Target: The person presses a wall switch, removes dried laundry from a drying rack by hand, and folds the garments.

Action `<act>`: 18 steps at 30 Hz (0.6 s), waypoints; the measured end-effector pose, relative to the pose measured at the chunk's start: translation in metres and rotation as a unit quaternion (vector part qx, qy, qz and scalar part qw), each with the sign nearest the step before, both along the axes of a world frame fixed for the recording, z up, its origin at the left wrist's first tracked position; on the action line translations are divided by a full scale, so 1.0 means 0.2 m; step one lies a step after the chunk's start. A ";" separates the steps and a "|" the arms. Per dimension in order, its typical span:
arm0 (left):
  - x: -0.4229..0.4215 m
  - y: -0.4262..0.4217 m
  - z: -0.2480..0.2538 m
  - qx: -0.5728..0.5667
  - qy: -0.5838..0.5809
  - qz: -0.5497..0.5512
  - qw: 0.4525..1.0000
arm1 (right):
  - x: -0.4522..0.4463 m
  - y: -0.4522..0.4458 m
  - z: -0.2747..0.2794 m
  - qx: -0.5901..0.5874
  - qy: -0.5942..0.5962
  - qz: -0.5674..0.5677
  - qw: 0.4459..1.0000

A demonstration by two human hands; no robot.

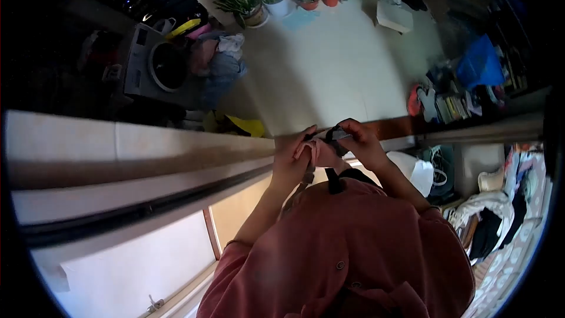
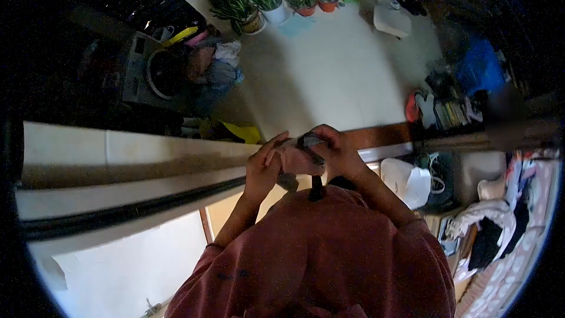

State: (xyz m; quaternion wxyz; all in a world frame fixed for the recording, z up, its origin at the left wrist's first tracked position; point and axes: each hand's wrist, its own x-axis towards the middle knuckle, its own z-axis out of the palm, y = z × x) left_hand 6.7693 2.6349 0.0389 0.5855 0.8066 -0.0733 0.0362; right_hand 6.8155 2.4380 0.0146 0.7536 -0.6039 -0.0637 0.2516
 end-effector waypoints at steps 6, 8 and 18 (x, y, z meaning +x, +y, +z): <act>0.49 0.16 -0.02 -0.098 0.098 0.104 0.985 | 0.70 0.14 0.01 -0.079 -0.126 0.114 0.982; 0.63 0.22 -0.02 -0.069 0.124 0.143 0.980 | 0.88 0.21 0.04 -0.076 -0.208 0.125 0.967; 1.45 0.66 0.06 -0.108 0.087 0.099 0.985 | 1.76 0.48 0.17 -0.145 -0.304 0.175 0.925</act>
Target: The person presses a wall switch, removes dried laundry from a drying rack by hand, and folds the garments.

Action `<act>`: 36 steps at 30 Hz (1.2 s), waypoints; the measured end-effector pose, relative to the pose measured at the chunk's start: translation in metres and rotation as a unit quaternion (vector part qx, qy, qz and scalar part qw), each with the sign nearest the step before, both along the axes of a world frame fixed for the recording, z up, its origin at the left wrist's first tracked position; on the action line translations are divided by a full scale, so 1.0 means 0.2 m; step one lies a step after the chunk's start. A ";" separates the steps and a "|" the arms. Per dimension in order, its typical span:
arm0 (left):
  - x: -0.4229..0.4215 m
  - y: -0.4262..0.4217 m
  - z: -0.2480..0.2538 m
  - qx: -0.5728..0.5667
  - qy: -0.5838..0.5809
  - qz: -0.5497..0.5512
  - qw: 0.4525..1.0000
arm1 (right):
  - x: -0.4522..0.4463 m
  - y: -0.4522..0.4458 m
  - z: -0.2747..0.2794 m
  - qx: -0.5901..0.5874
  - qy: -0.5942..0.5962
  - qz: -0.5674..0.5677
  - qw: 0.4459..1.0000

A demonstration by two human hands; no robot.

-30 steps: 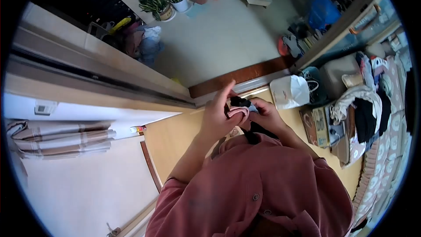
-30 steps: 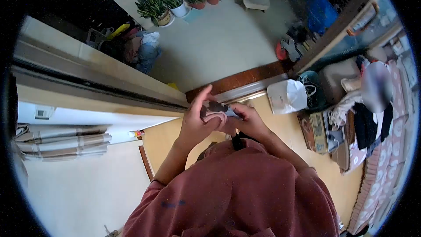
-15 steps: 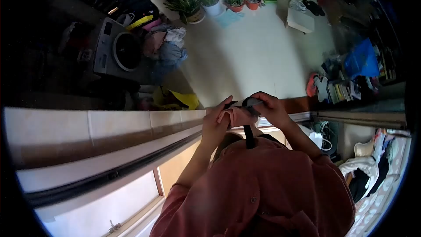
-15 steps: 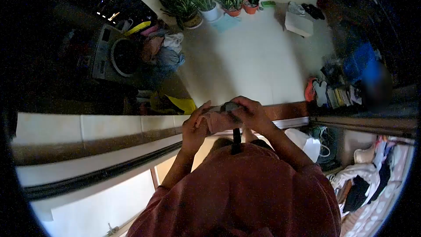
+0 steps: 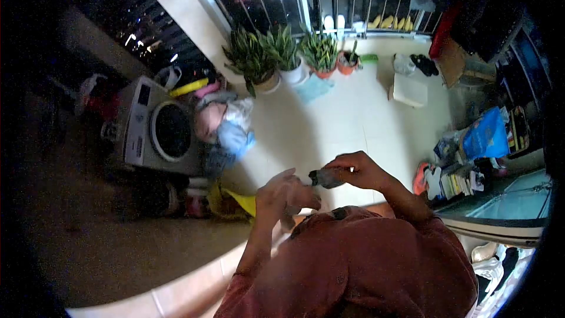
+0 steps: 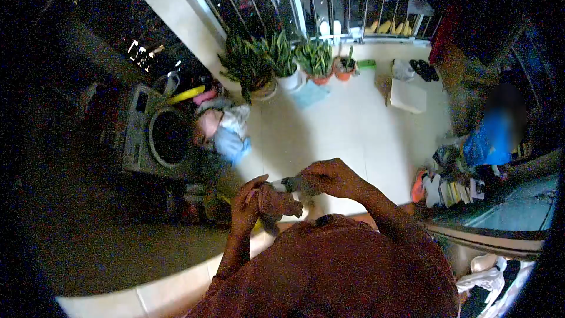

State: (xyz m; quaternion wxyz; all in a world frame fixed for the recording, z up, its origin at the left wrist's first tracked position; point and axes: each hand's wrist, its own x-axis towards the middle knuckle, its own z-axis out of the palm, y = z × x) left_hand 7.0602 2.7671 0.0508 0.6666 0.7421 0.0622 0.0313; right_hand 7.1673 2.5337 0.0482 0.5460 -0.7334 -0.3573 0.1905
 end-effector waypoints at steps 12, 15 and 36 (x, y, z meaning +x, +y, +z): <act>0.83 0.35 -0.12 0.220 0.019 0.040 0.974 | 0.84 0.29 -0.19 0.053 0.231 0.030 0.971; 0.95 0.46 -0.28 0.622 0.028 -0.029 0.782 | 1.09 0.29 -0.33 0.054 0.232 0.103 0.966; 1.75 0.05 -0.13 0.523 -0.057 -0.096 0.845 | 1.48 -0.10 -0.49 -0.324 0.105 0.090 0.936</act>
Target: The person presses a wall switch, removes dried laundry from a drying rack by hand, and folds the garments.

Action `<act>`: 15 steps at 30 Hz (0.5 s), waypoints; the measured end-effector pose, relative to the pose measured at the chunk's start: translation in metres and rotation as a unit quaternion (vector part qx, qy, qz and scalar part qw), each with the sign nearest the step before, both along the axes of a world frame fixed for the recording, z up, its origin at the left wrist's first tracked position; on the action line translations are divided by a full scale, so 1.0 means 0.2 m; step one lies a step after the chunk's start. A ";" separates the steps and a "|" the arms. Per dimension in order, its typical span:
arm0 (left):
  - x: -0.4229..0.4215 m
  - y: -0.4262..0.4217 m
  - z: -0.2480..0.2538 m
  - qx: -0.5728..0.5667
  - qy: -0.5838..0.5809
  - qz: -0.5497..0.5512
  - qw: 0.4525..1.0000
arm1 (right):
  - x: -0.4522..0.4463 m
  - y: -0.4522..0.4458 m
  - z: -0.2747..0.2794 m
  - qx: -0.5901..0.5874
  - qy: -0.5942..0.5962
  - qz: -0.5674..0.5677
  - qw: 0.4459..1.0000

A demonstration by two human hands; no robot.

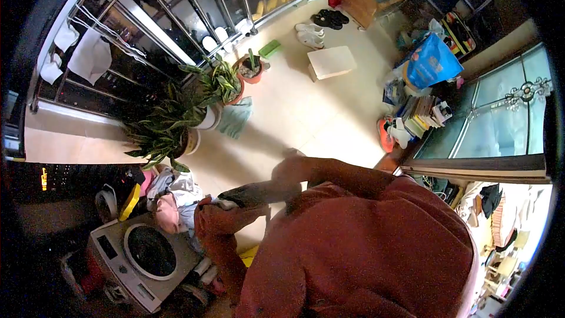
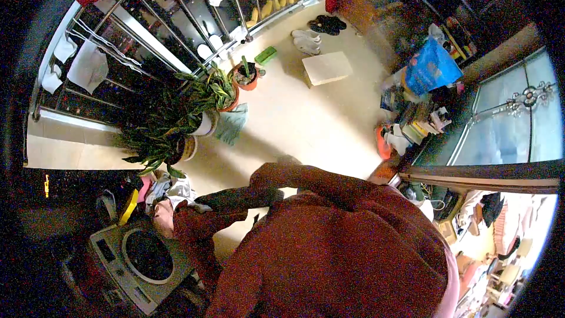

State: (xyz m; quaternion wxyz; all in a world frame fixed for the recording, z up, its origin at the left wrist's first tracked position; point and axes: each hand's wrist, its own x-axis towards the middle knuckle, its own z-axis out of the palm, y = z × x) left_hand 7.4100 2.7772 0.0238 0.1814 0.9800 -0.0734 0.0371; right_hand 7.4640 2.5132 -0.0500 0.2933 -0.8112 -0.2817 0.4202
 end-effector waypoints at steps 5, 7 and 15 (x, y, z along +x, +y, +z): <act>-0.02 -0.04 0.02 -0.373 0.102 0.090 0.918 | -0.16 -0.15 -0.08 0.302 0.074 -0.282 0.908; -0.04 -0.02 -0.04 -0.530 0.155 0.115 0.826 | -0.15 -0.18 0.04 0.369 0.205 -0.386 0.821; -0.03 -0.08 -0.10 -0.560 0.203 0.120 0.794 | 0.09 -0.17 0.41 0.425 0.173 -0.390 0.798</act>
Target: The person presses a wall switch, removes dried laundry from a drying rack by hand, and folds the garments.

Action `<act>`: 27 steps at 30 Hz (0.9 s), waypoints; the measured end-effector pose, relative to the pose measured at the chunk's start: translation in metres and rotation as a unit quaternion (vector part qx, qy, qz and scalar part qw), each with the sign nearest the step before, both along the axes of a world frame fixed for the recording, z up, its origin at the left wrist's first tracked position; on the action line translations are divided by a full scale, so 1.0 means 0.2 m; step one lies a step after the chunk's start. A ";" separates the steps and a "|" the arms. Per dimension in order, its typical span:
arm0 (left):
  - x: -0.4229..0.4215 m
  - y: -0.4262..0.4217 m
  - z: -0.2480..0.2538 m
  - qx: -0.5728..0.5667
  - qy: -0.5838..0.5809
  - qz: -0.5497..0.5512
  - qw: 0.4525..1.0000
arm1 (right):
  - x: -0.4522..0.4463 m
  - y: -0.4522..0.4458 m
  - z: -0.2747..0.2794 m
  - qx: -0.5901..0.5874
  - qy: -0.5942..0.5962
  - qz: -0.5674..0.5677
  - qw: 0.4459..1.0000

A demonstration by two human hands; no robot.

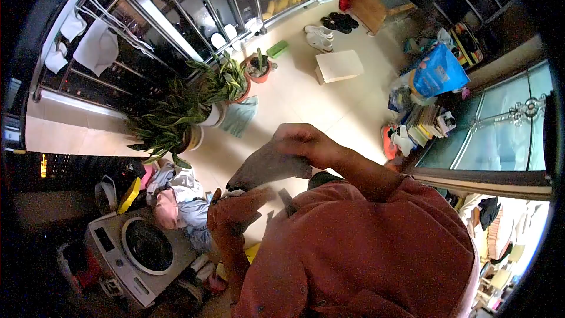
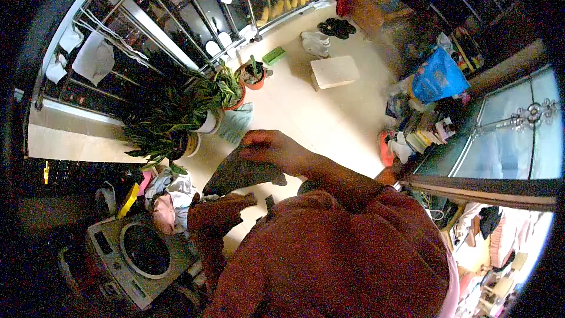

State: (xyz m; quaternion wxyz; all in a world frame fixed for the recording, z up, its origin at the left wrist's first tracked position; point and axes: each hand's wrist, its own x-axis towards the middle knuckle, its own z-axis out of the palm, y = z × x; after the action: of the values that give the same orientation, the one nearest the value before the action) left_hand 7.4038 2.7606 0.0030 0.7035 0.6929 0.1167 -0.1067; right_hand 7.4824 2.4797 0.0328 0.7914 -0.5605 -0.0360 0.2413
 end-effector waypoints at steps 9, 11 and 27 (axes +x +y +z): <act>0.07 -0.02 -0.05 0.163 -0.046 0.001 0.986 | 0.38 0.24 0.36 0.033 -0.083 0.082 0.993; 0.12 -0.05 -0.08 0.003 -0.021 0.106 0.994 | 0.49 0.27 0.37 0.045 -0.022 0.101 0.994; -0.09 0.33 -0.14 0.034 -0.052 0.412 0.909 | 1.58 0.92 0.29 -0.317 -0.301 0.155 0.886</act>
State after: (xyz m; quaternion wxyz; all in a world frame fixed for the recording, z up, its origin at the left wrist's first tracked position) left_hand 7.3849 2.8262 -0.0240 0.6660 0.6112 0.3586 0.2331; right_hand 7.7992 2.6638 0.0899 0.4753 -0.8145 -0.2804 0.1791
